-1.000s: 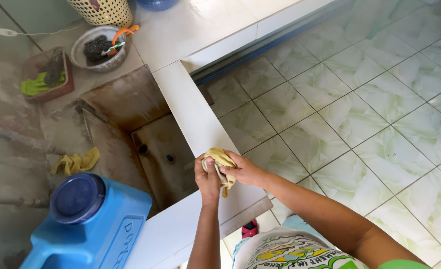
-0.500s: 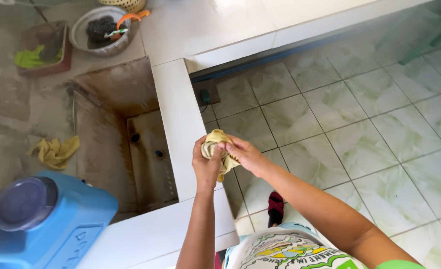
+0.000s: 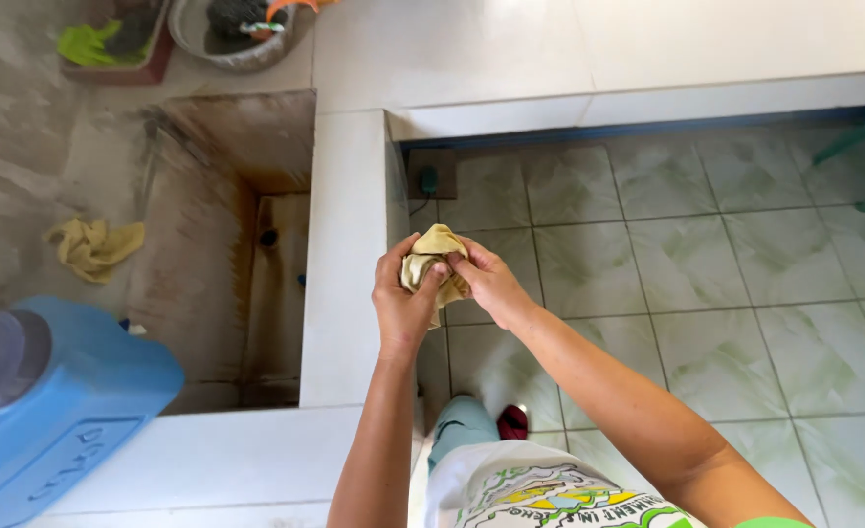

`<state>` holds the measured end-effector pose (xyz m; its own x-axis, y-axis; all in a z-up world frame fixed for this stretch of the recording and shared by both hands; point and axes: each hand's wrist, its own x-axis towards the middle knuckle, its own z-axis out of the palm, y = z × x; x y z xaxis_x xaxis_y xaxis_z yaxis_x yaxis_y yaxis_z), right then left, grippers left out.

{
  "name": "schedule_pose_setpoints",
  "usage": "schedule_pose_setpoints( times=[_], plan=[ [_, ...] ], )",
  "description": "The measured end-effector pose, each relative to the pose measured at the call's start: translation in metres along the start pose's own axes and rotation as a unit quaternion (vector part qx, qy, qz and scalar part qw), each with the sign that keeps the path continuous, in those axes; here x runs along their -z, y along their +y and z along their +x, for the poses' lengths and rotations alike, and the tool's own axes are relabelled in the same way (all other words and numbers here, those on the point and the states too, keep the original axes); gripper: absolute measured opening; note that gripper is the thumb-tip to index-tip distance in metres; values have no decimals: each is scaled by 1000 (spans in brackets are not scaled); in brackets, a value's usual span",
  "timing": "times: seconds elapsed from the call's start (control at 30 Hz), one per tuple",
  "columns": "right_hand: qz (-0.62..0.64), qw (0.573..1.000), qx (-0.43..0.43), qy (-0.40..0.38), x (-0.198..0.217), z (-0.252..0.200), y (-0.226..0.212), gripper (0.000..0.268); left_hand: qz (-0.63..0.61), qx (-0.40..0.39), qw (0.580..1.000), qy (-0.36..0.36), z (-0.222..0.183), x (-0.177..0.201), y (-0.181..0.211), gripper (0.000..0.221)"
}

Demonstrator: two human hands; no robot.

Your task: Wiping a tiled counter surface with a yellow cloth.

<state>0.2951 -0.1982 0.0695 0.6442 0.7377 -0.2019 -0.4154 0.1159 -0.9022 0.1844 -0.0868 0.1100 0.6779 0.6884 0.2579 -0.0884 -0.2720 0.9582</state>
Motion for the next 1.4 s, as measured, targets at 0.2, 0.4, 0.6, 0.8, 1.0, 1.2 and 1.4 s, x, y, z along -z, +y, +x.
schedule_pose_setpoints(
  times=[0.2,0.4,0.6,0.8,1.0,1.2,1.4],
  plan=[
    [-71,997,7,13,-28,87,-29,44,-72,30,996,49,85,13,-11,46],
    [-193,977,76,47,-44,228,-56,33,-106,35,992,58,220,9,-51,48],
    [-259,959,102,56,-63,389,-87,40,-7,-57,996,65,388,19,-126,49],
    [-325,937,90,87,-81,477,-105,82,166,-33,983,71,511,9,-224,72],
    [-253,964,-17,86,-70,445,-69,75,-48,151,981,114,430,-14,-187,56],
    [-122,988,-67,59,-31,382,-75,62,-204,179,958,99,346,-45,-108,37],
    [-108,993,-1,42,8,288,-95,32,-172,56,983,12,288,-80,-87,27]
  ],
)
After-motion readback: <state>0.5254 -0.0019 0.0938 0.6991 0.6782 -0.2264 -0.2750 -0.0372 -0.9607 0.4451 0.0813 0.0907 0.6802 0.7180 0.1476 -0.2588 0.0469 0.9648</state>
